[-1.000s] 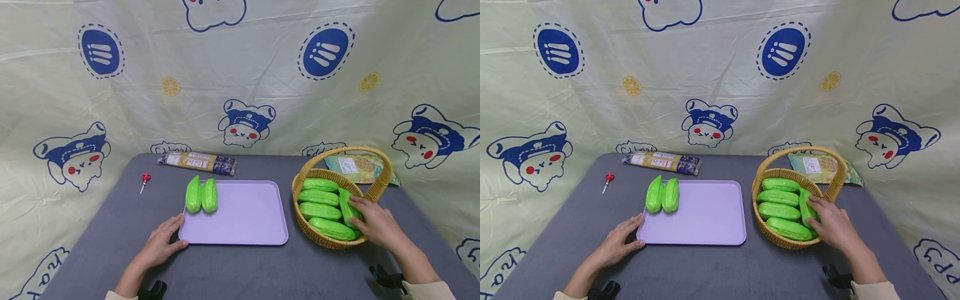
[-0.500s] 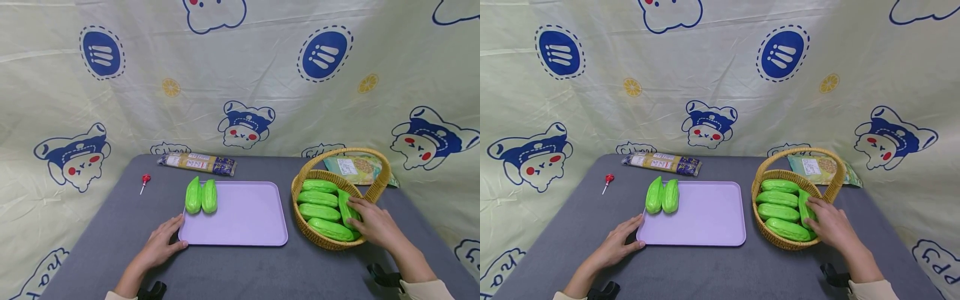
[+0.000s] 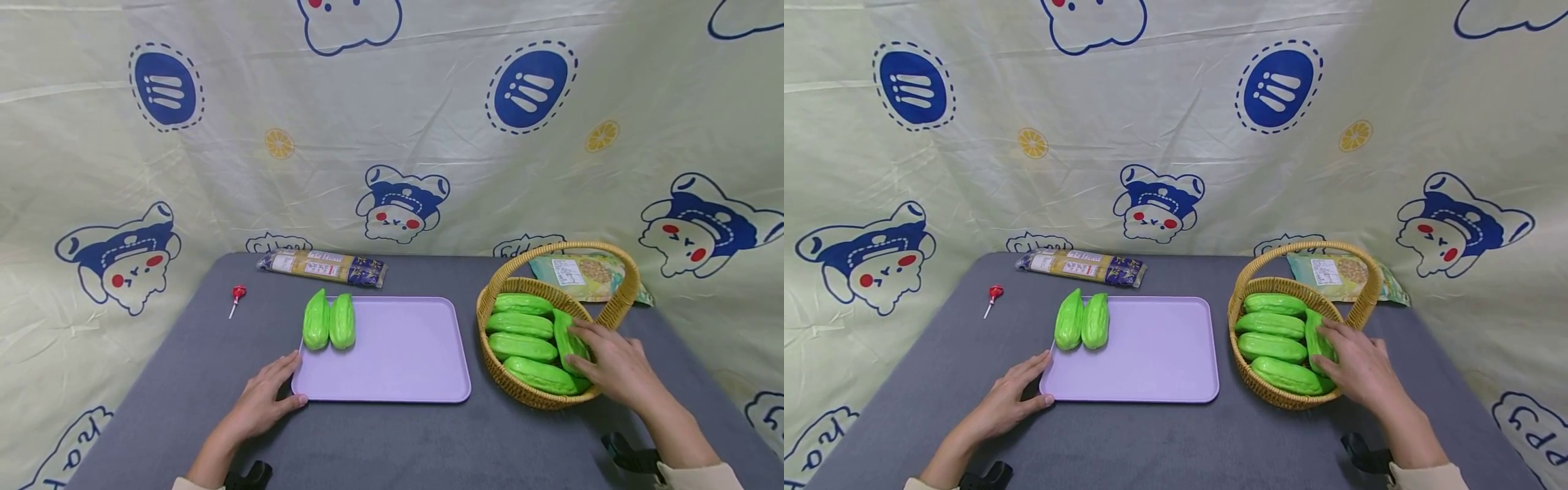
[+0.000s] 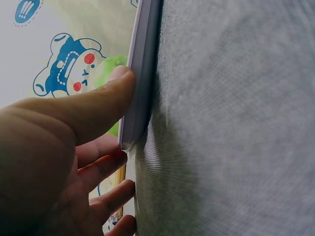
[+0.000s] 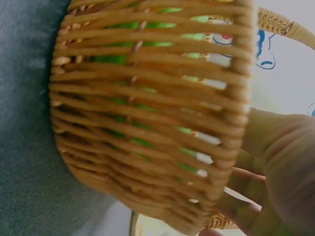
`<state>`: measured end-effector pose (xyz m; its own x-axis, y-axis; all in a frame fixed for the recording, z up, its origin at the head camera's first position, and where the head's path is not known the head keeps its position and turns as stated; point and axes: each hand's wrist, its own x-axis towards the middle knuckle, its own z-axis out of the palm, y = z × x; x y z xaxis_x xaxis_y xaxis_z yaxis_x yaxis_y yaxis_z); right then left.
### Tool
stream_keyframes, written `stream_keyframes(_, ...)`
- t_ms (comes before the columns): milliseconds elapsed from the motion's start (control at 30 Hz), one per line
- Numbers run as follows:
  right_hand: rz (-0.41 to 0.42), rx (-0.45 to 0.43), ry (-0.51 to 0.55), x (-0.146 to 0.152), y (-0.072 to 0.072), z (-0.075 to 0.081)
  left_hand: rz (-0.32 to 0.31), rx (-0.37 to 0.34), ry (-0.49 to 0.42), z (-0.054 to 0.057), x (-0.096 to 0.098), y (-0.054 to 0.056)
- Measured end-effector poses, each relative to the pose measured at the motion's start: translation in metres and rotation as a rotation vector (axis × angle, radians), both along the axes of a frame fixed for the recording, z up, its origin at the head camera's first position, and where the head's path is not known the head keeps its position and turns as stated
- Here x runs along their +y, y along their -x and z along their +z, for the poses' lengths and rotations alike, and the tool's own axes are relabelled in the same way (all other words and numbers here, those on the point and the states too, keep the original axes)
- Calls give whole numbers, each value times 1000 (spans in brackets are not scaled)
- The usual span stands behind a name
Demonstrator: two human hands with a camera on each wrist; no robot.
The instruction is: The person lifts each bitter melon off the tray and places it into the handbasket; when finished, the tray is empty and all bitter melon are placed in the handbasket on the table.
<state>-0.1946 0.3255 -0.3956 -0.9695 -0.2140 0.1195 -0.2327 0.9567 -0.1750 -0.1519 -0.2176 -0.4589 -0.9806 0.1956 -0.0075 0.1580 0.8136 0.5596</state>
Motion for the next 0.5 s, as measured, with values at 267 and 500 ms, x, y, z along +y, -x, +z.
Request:
stream_keyframes(267, -15, 92, 25, -10, -8, 7, 5, -20, -1, -1, -1, 0)
stream_keyframes(500, 43, 193, 91, -30, -16, 15, 3, -8, 0, -2, -1, 1)
